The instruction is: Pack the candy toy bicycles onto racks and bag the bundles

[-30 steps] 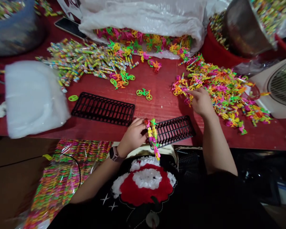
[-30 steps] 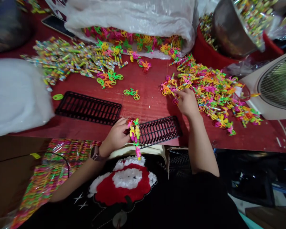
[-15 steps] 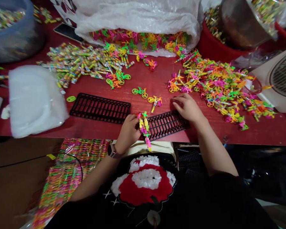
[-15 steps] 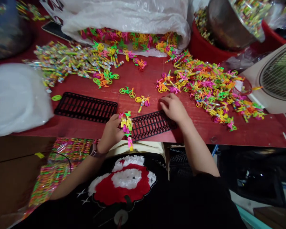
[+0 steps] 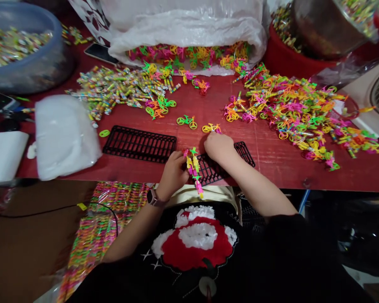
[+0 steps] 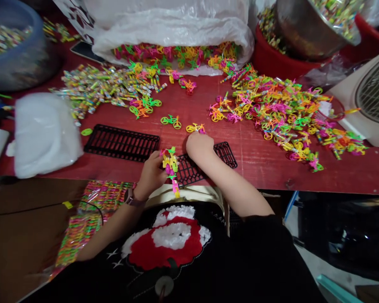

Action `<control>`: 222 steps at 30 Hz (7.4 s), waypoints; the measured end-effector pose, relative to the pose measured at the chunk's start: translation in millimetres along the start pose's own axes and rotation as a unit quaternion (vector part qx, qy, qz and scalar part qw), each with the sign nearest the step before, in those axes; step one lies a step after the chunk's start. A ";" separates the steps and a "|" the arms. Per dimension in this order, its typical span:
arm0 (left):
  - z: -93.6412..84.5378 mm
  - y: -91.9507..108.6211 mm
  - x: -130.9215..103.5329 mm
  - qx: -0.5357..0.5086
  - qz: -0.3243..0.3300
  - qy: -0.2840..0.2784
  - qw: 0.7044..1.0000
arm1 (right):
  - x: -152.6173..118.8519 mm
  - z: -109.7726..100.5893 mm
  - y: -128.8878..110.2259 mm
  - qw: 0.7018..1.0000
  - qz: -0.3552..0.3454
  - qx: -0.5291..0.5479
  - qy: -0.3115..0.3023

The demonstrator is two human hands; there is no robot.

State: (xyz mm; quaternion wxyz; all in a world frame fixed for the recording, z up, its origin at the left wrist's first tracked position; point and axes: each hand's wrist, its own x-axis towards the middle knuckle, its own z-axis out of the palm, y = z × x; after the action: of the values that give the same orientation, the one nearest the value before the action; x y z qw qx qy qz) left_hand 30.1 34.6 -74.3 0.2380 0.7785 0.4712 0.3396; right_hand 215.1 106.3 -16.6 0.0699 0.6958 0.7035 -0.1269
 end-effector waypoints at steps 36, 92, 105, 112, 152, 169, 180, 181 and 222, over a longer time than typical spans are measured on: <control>0.6 2.9 2.1 0.006 -0.031 0.015 0.999 | -101.4 53.1 32.5 0.890 -0.375 0.253 0.056; 1.7 0.0 0.1 -0.037 -0.011 0.022 0.999 | -147.1 31.6 39.9 0.846 -0.232 0.480 -0.002; 2.7 1.0 0.2 0.008 -0.007 0.019 1.000 | -132.2 82.3 23.7 0.886 -0.210 0.376 0.170; 3.2 0.8 0.2 0.008 -0.004 0.023 1.000 | -133.3 80.5 18.2 0.900 -0.222 0.317 0.200; -7.1 -1.1 2.9 -0.043 0.024 -0.039 0.998 | 2.6 -14.9 99.2 0.915 -0.147 0.249 0.280; -6.6 0.7 3.5 -0.049 0.012 -0.044 0.998 | -76.5 57.0 29.0 0.874 -0.282 0.338 0.207; -6.5 -1.6 3.3 -0.053 0.034 -0.038 0.997 | -75.9 53.9 18.9 0.923 -0.271 0.195 0.190; -6.3 -1.7 3.4 -0.054 0.037 -0.036 0.997 | -75.9 53.9 18.2 0.926 -0.266 0.190 0.190; -5.5 -5.1 4.2 -0.074 0.014 -0.030 0.997 | -63.5 68.5 17.2 0.913 -0.231 0.302 0.151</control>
State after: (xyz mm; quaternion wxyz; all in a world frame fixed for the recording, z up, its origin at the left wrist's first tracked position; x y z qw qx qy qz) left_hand 24.4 40.9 -73.0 0.3043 0.7749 0.4263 0.3539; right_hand 228.3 26.4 -66.2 -0.2816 0.5123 0.7753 -0.2391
